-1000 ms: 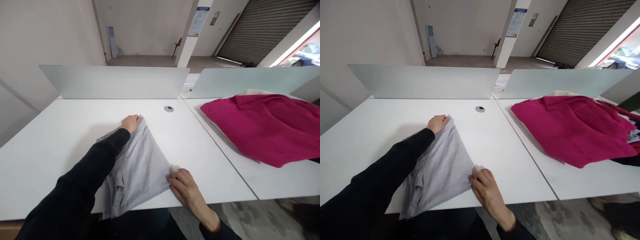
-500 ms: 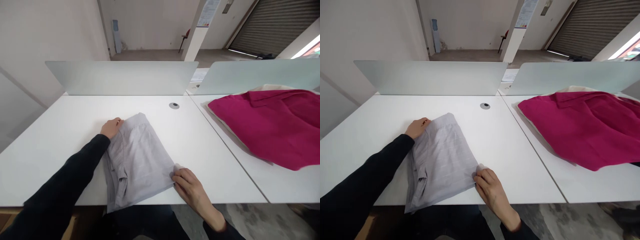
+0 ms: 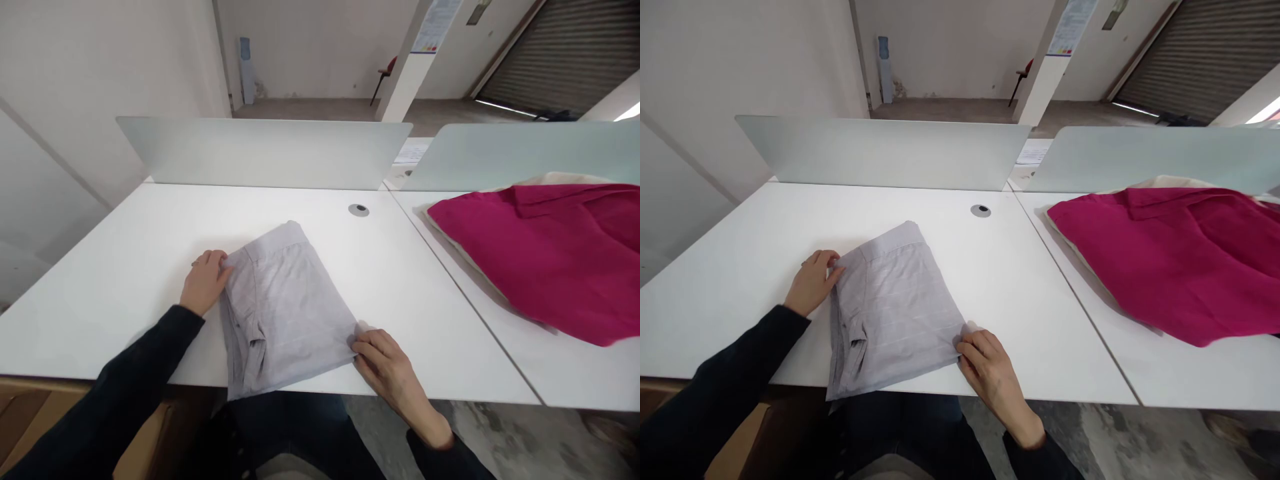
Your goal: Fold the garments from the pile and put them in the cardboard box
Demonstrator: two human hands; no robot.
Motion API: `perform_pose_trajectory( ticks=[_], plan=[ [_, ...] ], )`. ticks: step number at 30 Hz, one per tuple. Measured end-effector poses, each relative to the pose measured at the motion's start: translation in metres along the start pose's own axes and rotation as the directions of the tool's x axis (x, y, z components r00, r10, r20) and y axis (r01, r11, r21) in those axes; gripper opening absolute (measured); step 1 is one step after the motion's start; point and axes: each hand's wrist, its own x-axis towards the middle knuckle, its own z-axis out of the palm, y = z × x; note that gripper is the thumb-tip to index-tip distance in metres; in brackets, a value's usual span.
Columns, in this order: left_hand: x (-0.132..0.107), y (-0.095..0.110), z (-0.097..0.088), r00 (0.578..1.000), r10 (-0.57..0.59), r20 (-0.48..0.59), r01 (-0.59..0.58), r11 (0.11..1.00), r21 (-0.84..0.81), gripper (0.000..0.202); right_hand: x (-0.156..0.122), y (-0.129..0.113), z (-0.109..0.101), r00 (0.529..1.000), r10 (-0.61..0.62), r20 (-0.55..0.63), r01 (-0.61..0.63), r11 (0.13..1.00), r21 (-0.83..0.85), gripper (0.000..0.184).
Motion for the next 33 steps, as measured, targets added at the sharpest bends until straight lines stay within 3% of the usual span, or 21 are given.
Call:
perform_pose_trajectory(
  ticks=[1, 3, 6, 8, 10, 13, 15, 18, 23, 26, 30, 33],
  plan=[
    [-0.018, 0.007, -0.005, 1.000, 0.014, -0.019, -0.015, 1.000, -0.010, 0.027, 0.000, 0.000, 0.000, 1.000, -0.003, -0.009, 0.003, 1.000, 0.006, 0.016],
    [-0.055, 0.024, -0.016, 0.999, 0.029, 0.042, -0.027, 0.999, -0.044, 0.030, -0.001, 0.000, 0.000, 1.000, 0.008, -0.010, -0.008, 1.000, 0.018, 0.016],
    [-0.104, 0.049, -0.025, 0.950, 0.012, 0.311, 0.034, 0.989, -0.143, 0.040, -0.001, 0.000, -0.001, 0.999, 0.034, 0.003, -0.034, 0.999, 0.031, 0.016],
    [-0.124, 0.059, -0.025, 0.898, -0.010, 0.439, 0.099, 0.979, -0.181, 0.041, -0.002, 0.000, -0.001, 0.999, 0.042, 0.009, -0.042, 0.999, 0.028, 0.016],
    [-0.136, 0.063, -0.024, 0.890, -0.029, 0.454, 0.132, 0.972, -0.197, 0.041, -0.001, 0.000, -0.001, 0.999, 0.039, 0.010, -0.040, 0.999, 0.017, 0.016],
    [-0.149, 0.058, -0.021, 0.901, -0.053, 0.431, 0.180, 0.949, -0.259, 0.041, 0.000, -0.001, -0.001, 1.000, 0.024, 0.013, -0.025, 1.000, 0.009, 0.015],
    [-0.159, 0.053, -0.017, 0.879, -0.080, 0.470, 0.235, 0.931, -0.280, 0.041, 0.001, -0.002, -0.002, 1.000, 0.020, 0.023, -0.020, 1.000, 0.010, 0.016],
    [-0.172, 0.048, -0.006, 0.856, -0.128, 0.501, 0.264, 0.942, -0.210, 0.037, 0.003, -0.005, -0.002, 0.999, 0.024, 0.040, -0.024, 1.000, 0.013, 0.016],
    [-0.177, 0.048, 0.002, 0.878, -0.187, 0.441, 0.266, 0.956, -0.123, 0.033, 0.003, -0.007, -0.008, 0.998, 0.044, 0.041, -0.047, 0.996, 0.078, 0.018],
    [-0.172, 0.046, -0.006, 0.886, -0.203, 0.417, 0.316, 0.922, -0.225, 0.033, 0.001, -0.003, -0.011, 0.986, 0.165, -0.009, -0.163, 0.979, 0.123, 0.014],
    [-0.167, 0.043, -0.016, 0.875, -0.309, 0.372, 0.433, 0.842, -0.320, 0.044, 0.004, 0.002, -0.009, 0.914, 0.404, -0.032, -0.401, 0.913, 0.082, 0.018],
    [-0.166, 0.044, -0.012, 0.865, -0.312, 0.392, 0.454, 0.820, -0.349, 0.062, 0.010, -0.004, -0.003, 0.912, 0.410, 0.009, -0.409, 0.910, 0.062, 0.018]
  ],
)
